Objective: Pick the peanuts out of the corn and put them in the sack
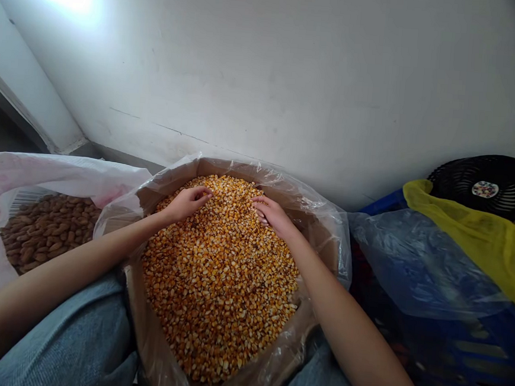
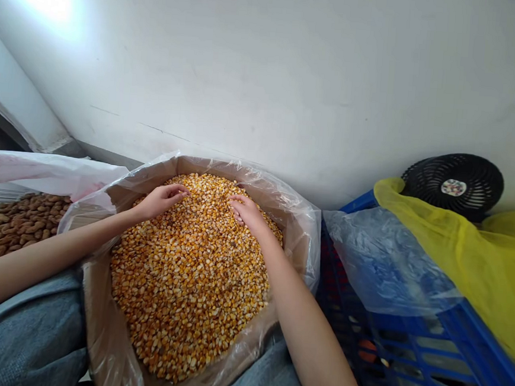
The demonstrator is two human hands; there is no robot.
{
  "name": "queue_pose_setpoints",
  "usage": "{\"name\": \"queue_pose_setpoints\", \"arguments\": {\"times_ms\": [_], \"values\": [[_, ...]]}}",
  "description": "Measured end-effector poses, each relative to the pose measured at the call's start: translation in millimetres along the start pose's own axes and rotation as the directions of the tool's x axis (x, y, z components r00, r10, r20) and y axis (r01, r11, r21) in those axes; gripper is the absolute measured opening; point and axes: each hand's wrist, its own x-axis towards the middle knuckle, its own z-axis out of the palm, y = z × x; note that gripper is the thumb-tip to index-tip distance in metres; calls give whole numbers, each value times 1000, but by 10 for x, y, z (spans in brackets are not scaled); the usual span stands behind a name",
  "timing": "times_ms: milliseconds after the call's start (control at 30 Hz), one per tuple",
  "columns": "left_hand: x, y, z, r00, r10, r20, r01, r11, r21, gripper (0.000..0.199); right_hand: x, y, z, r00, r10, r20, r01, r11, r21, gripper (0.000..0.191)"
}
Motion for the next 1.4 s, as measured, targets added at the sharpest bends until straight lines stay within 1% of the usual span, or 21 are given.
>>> {"name": "queue_pose_setpoints", "arguments": {"times_ms": [67, 100, 167, 267, 367, 500, 567, 633, 700, 767, 867, 1000, 1033, 1067, 1100, 1167, 1233, 1267, 1300, 1333, 1400], "values": [[-15, 33, 35, 996, 30, 86, -44, 985, 169, 35, -9, -51, 32, 997, 38, 70, -57, 952, 301, 21], [-23, 56, 66, 988, 39, 147, -76, 964, 254, 34, -13, -68, 53, 992, 59, 109, -98, 912, 398, 19], [-34, 98, 146, 969, 22, 245, -123, 907, 403, 32, -22, -83, 98, 976, 106, 190, -187, 854, 485, 24], [-31, 115, 246, 958, -57, 282, -106, 842, 529, 32, -39, -72, 160, 949, 166, 269, -280, 837, 470, 33], [-7, 64, 238, 964, -81, 253, -54, 873, 485, 30, -48, -49, 200, 941, 190, 278, -297, 858, 418, 37], [14, 6, 91, 982, -78, 169, 39, 974, 223, 31, -49, -15, 218, 954, 192, 230, -266, 897, 352, 39], [15, 20, 21, 990, -46, 131, 38, 997, 60, 33, -56, 0, 223, 963, 186, 198, -239, 926, 293, 39], [14, 50, -20, 994, -4, 107, 7, 999, -32, 33, -71, 6, 239, 973, 173, 153, -202, 960, 196, 39], [15, 72, -39, 992, 23, 121, -24, 1000, 14, 31, -82, -4, 282, 986, 131, 101, -134, 991, 25, 37], [18, 76, -62, 987, 20, 162, -44, 988, 147, 29, -77, -26, 372, 998, 14, 58, -1, 978, -209, 35], [9, 57, -143, 961, 3, 276, -83, 957, 277, 22, -29, -56, 600, 982, -177, 65, 185, 828, -530, 25], [-77, 17, -277, 852, -62, 520, -125, 940, 318, 15, 50, -53, 892, 975, -212, 71, 185, 587, -788, 20], [-109, 11, -294, 832, -87, 548, -134, 927, 350, 15, 60, -48, 921, 976, -209, 63, 173, 566, -806, 18], [-141, 9, -298, 827, -109, 552, -144, 908, 394, 17, 65, -43, 926, 978, -203, 51, 163, 581, -798, 16], [-169, 11, -292, 835, -126, 536, -152, 883, 444, 18, 64, -39, 907, 981, -190, 39, 152, 630, -762, 16], [-210, 30, -256, 868, -148, 474, -154, 827, 540, 22, 51, -34, 814, 990, -141, 13, 121, 795, -595, 21], [-225, 56, -209, 893, -158, 422, -143, 789, 597, 24, 33, -37, 691, 999, -53, 11, 54, 956, -289, 28], [-224, 66, -189, 899, -162, 407, -136, 780, 611, 23, 24, -43, 634, 1000, 0, 31, 3, 995, -98, 30], [-220, 71, -176, 901, -167, 401, -132, 774, 620, 22, 17, -51, 586, 996, 54, 65, -60, 993, 97, 32], [-215, 72, -168, 901, -170, 398, -131, 769, 626, 20, 11, -63, 551, 989, 99, 112, -127, 953, 275, 32], [-207, 65, -171, 894, -178, 411, -137, 764, 630, 16, 1, -90, 516, 967, 142, 209, -234, 817, 527, 29]]}}
